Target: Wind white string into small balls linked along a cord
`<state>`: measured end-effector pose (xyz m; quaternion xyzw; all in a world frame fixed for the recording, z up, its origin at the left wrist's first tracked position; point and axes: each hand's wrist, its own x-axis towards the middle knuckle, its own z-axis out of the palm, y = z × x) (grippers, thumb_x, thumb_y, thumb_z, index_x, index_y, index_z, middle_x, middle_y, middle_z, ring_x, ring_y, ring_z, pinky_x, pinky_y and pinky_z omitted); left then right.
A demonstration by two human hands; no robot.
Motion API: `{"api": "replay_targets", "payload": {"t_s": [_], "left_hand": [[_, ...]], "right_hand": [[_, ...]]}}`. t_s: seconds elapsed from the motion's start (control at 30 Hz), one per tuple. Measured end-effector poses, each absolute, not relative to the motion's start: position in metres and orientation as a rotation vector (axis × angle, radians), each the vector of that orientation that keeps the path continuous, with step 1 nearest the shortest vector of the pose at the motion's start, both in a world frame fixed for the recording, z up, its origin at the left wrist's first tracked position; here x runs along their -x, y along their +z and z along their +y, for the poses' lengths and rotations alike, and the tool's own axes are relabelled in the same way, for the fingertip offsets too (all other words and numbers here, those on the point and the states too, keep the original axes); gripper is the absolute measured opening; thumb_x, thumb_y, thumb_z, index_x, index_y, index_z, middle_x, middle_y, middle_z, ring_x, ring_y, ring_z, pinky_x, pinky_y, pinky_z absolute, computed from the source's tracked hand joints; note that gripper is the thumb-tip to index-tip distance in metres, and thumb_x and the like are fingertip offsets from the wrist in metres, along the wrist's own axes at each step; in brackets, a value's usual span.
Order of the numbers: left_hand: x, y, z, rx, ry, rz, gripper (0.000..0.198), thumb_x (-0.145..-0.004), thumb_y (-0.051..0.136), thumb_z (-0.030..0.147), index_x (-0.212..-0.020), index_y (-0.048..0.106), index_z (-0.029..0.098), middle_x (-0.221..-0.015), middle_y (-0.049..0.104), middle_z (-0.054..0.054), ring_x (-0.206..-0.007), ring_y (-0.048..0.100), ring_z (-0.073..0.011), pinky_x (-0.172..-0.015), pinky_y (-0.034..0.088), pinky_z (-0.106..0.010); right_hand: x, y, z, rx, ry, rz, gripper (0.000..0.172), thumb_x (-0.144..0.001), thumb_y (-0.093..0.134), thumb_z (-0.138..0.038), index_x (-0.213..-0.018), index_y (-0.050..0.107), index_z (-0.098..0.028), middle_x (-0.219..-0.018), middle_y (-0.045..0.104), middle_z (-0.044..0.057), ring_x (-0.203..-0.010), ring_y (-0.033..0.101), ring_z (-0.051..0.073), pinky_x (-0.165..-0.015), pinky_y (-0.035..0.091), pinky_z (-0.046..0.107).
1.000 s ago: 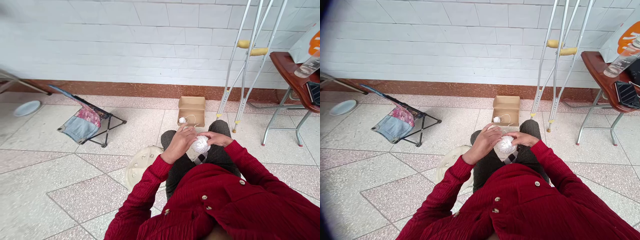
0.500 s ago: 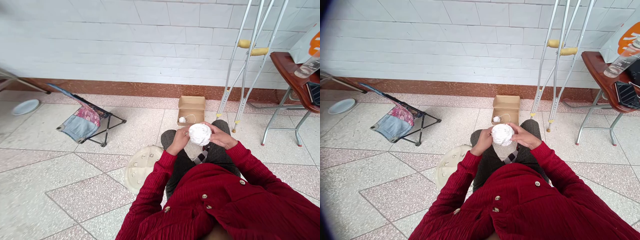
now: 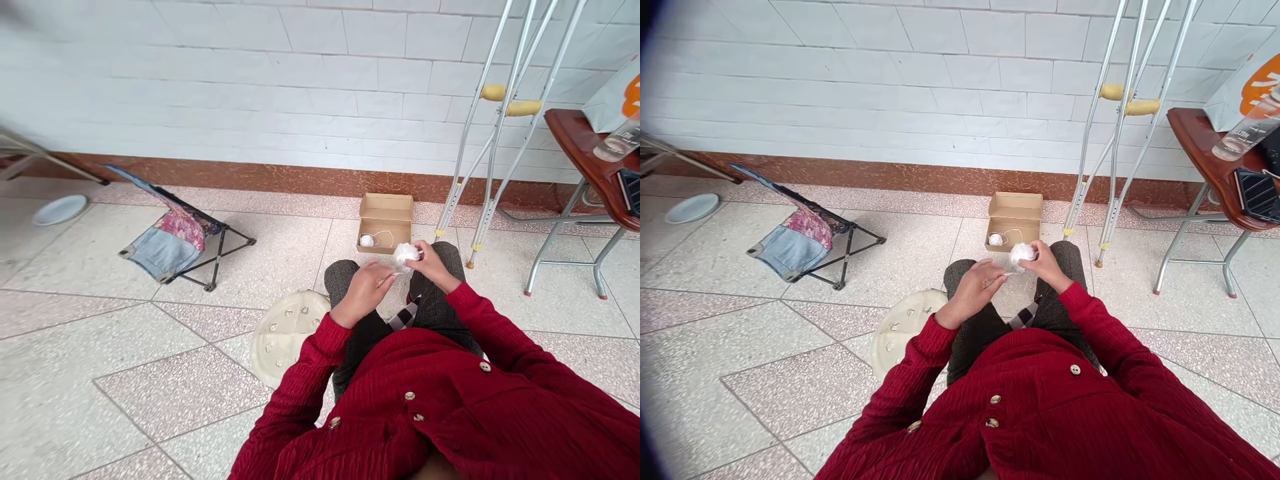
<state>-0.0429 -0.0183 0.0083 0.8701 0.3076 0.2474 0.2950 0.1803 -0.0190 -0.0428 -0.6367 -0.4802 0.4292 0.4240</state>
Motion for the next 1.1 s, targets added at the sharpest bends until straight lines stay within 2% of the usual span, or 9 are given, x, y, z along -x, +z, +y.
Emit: {"api": "replay_targets", "payload": {"t_s": [0.1, 0.17, 0.23, 0.33, 0.53, 0.67, 0.87, 1.0, 1.1], "left_hand": [[0.048, 0.016, -0.005, -2.456, 0.731, 0.845, 0.023, -0.1, 0.052, 0.026, -0.096, 0.073, 0.018, -0.103, 0.076, -0.006, -0.111, 0.066, -0.0239, -0.117, 0.034, -0.05], [0.05, 0.016, 0.002, -2.439, 0.78, 0.855, 0.022, -0.1, 0.053, 0.027, -0.094, 0.073, 0.019, -0.102, 0.076, -0.006, -0.116, 0.064, -0.0253, -0.117, 0.033, -0.051], [0.05, 0.012, 0.007, -2.328, 0.827, 0.841, 0.025, -0.099, 0.054, 0.031, -0.09, 0.074, 0.019, -0.101, 0.076, -0.006, -0.112, 0.065, -0.0244, -0.112, 0.039, -0.047], [0.048, 0.0, 0.01, -2.065, 0.843, 0.869, 0.031, -0.097, 0.054, 0.038, -0.087, 0.075, 0.019, -0.094, 0.076, -0.006, -0.096, 0.068, -0.0215, -0.095, 0.051, -0.037], [0.039, -0.026, 0.0, -1.677, 0.729, 0.952, 0.039, -0.09, 0.054, 0.045, -0.083, 0.077, 0.014, -0.08, 0.075, -0.003, -0.079, 0.067, -0.0201, -0.078, 0.053, -0.03], [0.035, -0.026, -0.012, -1.726, 0.679, 0.953, 0.045, -0.093, 0.05, 0.047, -0.074, 0.074, 0.014, -0.075, 0.072, -0.002, -0.074, 0.064, -0.0178, -0.075, 0.051, -0.027], [0.037, -0.022, -0.019, -1.8, 0.572, 0.914, 0.045, -0.096, 0.051, 0.05, -0.079, 0.074, 0.016, -0.08, 0.074, -0.002, -0.076, 0.065, -0.0168, -0.074, 0.051, -0.026], [0.037, -0.033, -0.012, -1.785, 0.663, 0.913, 0.043, -0.095, 0.055, 0.053, -0.088, 0.077, 0.017, -0.096, 0.078, -0.006, -0.091, 0.07, -0.0214, -0.088, 0.053, -0.033], [0.034, -0.037, -0.01, -1.776, 0.68, 0.853, 0.041, -0.095, 0.057, 0.052, -0.093, 0.078, 0.017, -0.104, 0.078, -0.009, -0.097, 0.071, -0.0228, -0.093, 0.053, -0.036]], "right_hand": [[-0.165, -0.051, -0.038, 1.464, 1.442, -1.151, 0.05, -0.06, 0.082, -0.033, -0.101, 0.058, -0.021, -0.097, 0.059, 0.001, -0.079, 0.055, 0.016, -0.07, 0.049, 0.029], [-0.16, -0.046, -0.049, 1.286, 1.714, -1.045, 0.05, -0.061, 0.083, -0.034, -0.103, 0.06, -0.021, -0.098, 0.06, 0.001, -0.08, 0.058, 0.015, -0.068, 0.049, 0.027], [-0.159, -0.037, -0.057, 1.095, 1.908, -0.92, 0.051, -0.062, 0.086, -0.033, -0.106, 0.062, -0.021, -0.101, 0.063, 0.002, -0.086, 0.061, 0.016, -0.072, 0.052, 0.027], [-0.163, -0.02, -0.062, 0.921, 2.011, -0.797, 0.057, -0.06, 0.089, -0.029, -0.11, 0.064, -0.022, -0.108, 0.065, 0.003, -0.092, 0.063, 0.017, -0.078, 0.054, 0.028], [-0.171, 0.012, -0.054, 0.841, 1.888, -0.835, 0.07, -0.06, 0.088, -0.023, -0.125, 0.062, -0.025, -0.13, 0.063, 0.006, -0.108, 0.064, 0.021, -0.084, 0.055, 0.029], [-0.175, 0.033, -0.043, 0.801, 1.775, -0.883, 0.073, -0.065, 0.084, -0.024, -0.133, 0.058, -0.028, -0.139, 0.059, 0.006, -0.119, 0.061, 0.025, -0.091, 0.055, 0.033], [-0.185, 0.035, -0.029, 0.928, 1.585, -0.859, 0.061, -0.072, 0.079, -0.029, -0.129, 0.058, -0.028, -0.132, 0.064, 0.006, -0.108, 0.065, 0.025, -0.079, 0.06, 0.034], [-0.187, 0.036, -0.024, 0.872, 1.578, -0.768, 0.06, -0.075, 0.075, -0.043, -0.129, 0.056, -0.026, -0.124, 0.067, 0.009, -0.1, 0.066, 0.026, -0.072, 0.058, 0.035], [-0.187, 0.039, -0.02, 0.933, 1.516, -0.849, 0.058, -0.077, 0.072, -0.048, -0.128, 0.054, -0.027, -0.121, 0.066, 0.008, -0.094, 0.064, 0.024, -0.07, 0.056, 0.034]]}}
